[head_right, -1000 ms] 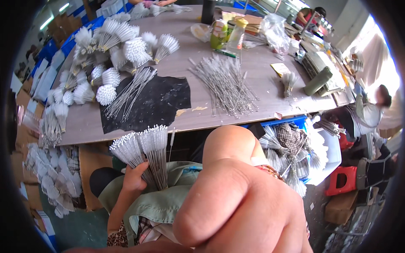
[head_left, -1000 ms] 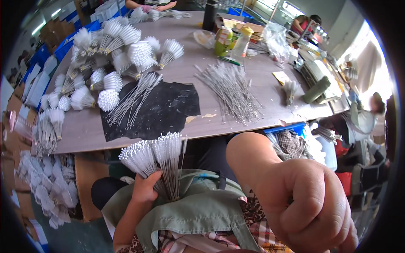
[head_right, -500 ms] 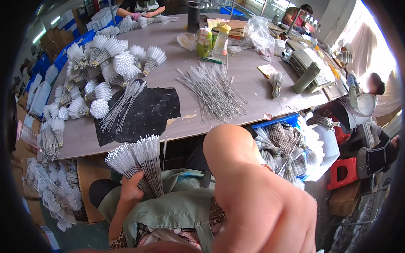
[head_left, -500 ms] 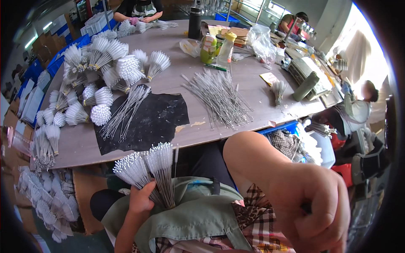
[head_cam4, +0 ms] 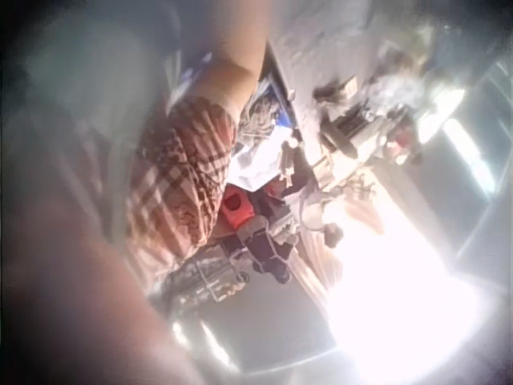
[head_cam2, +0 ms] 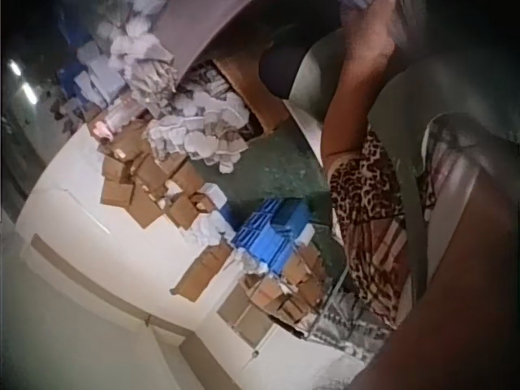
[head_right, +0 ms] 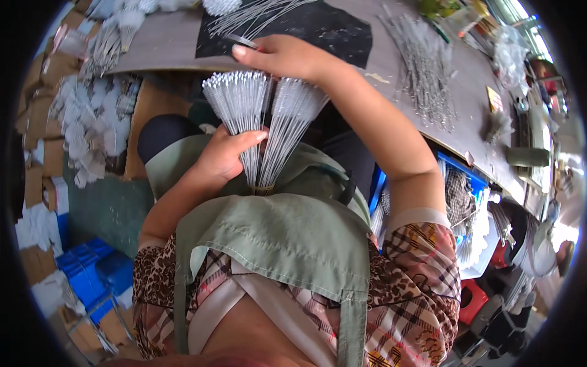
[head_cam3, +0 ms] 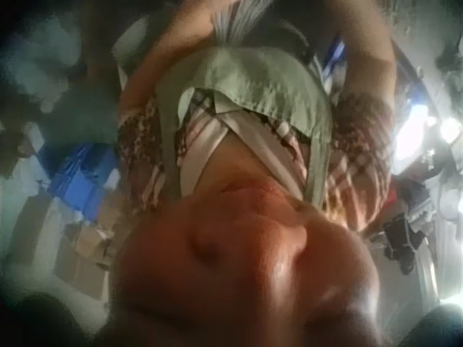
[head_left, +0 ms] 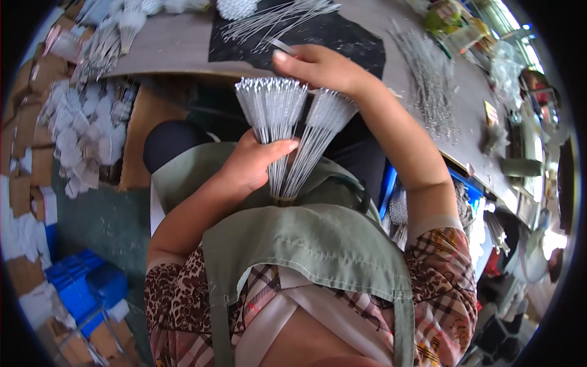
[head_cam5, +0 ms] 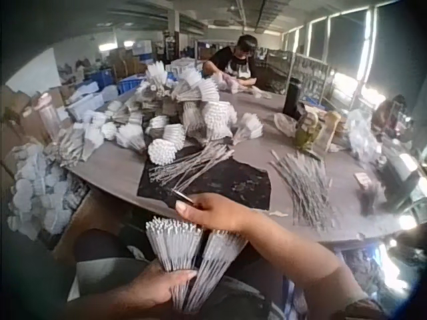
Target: The person sits at a workbench and uses red-handled scissors to trim the tips of bundled white decorative stems. They repeatedly pick up bundles, align the ends, and snip them to a uniform length before placing them back on the table.
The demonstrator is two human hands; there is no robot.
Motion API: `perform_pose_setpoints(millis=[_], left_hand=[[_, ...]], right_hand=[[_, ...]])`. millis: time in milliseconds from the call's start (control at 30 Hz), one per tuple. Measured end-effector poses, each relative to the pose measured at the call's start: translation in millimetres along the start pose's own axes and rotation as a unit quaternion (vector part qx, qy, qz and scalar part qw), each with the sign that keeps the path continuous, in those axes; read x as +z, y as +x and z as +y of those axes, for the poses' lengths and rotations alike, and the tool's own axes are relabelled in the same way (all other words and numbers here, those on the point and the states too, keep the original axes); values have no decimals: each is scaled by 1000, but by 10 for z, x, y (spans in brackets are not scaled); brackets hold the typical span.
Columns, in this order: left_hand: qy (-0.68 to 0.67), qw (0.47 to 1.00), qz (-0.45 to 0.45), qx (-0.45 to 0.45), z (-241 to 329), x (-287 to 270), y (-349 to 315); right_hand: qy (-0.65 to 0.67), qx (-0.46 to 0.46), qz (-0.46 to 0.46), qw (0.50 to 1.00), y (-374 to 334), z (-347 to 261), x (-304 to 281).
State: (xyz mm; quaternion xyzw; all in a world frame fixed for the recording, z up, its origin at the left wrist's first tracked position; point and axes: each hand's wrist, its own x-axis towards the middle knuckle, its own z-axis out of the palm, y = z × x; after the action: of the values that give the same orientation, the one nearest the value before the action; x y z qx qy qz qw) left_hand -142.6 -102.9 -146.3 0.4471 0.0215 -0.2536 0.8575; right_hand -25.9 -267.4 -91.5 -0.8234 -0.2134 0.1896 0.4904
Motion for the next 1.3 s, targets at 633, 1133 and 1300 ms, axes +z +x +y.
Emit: perform_pose_setpoints(millis=[633, 1133, 1300], left_hand=[[-39, 998, 43, -30, -101, -241, 16], [-35, 998, 46, -31, -48, -176, 36], [-82, 996, 10, -27, -58, -241, 39]], right_hand=[[195, -51, -145, 969, -3, 253, -58], [195, -63, -168, 964, 51, 371, -52], [246, -93, -165, 951, 72, 354, -26]])
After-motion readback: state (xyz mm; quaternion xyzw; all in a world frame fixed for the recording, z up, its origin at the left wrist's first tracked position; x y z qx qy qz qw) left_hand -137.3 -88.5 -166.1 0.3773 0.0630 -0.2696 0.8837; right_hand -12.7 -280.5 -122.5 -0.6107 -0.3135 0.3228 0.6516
